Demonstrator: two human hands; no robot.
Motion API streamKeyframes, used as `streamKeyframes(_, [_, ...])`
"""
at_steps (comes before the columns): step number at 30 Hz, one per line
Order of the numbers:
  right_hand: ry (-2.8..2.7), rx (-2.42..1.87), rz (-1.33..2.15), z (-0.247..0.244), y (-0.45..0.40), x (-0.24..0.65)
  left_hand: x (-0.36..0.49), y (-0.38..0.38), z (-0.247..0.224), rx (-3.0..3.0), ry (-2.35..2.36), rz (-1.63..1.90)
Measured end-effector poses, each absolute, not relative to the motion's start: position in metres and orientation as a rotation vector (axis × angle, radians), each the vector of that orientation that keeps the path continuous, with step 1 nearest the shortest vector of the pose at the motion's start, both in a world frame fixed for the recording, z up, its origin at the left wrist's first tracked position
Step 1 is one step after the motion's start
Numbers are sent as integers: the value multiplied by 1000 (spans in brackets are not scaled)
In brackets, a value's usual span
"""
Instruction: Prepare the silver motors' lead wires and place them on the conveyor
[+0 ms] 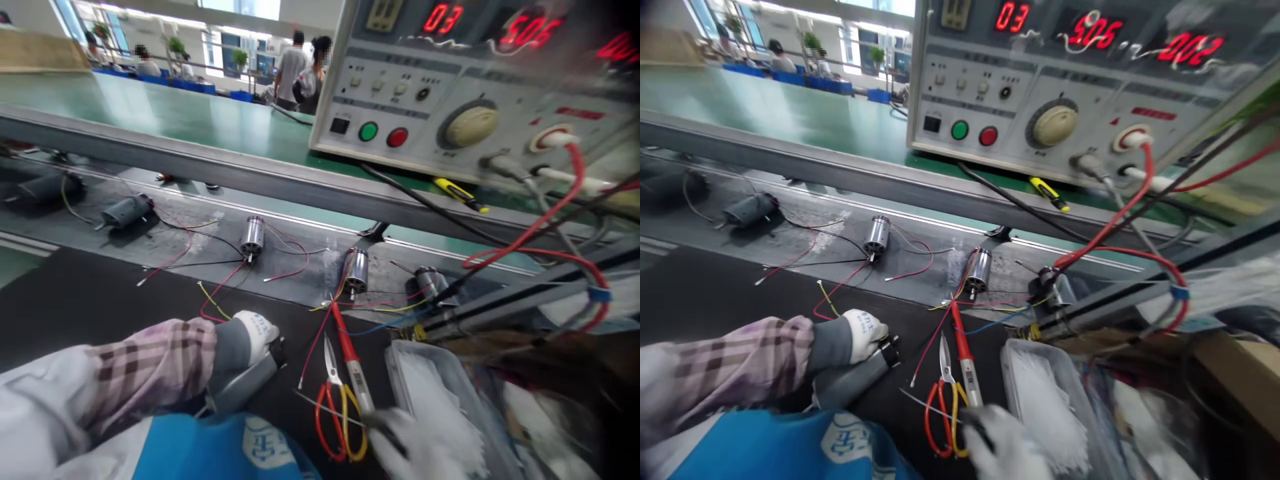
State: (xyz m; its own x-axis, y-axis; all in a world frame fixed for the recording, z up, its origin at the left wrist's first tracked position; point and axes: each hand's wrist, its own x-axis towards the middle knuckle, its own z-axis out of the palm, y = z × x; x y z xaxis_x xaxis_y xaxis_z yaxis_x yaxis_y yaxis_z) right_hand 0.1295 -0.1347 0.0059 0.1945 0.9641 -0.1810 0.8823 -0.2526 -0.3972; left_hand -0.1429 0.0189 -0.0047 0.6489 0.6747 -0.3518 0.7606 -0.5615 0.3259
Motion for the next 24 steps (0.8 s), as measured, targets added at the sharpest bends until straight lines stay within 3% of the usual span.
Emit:
streamKeyframes(1, [-1927,-2116,684,-3,-120,97,-143,21,-6,2384,1131,-251])
streamKeyframes(6, [-1981,-2054,440,-36,-60,-8,-142,16,-18,2448,1130,-204])
streamKeyframes(9, [-1803,-2022,522,-49,-51,-14,-140,6,-24,2563,1148,-155])
streamKeyframes(12, [-1447,-1872,851,-59,-53,-7,-136,-1,-27,2539,1234,-20])
streamKeyframes(15, [-927,-1702,1207,-66,-53,-7,-132,1,-29,2297,1245,220])
streamKeyframes(19, [-349,-1457,1434,-68,-51,-10,-129,9,-32,2031,1187,370])
streamKeyframes(24, [-491,-1394,1440,-63,-59,-2,-128,13,-27,2301,1199,315])
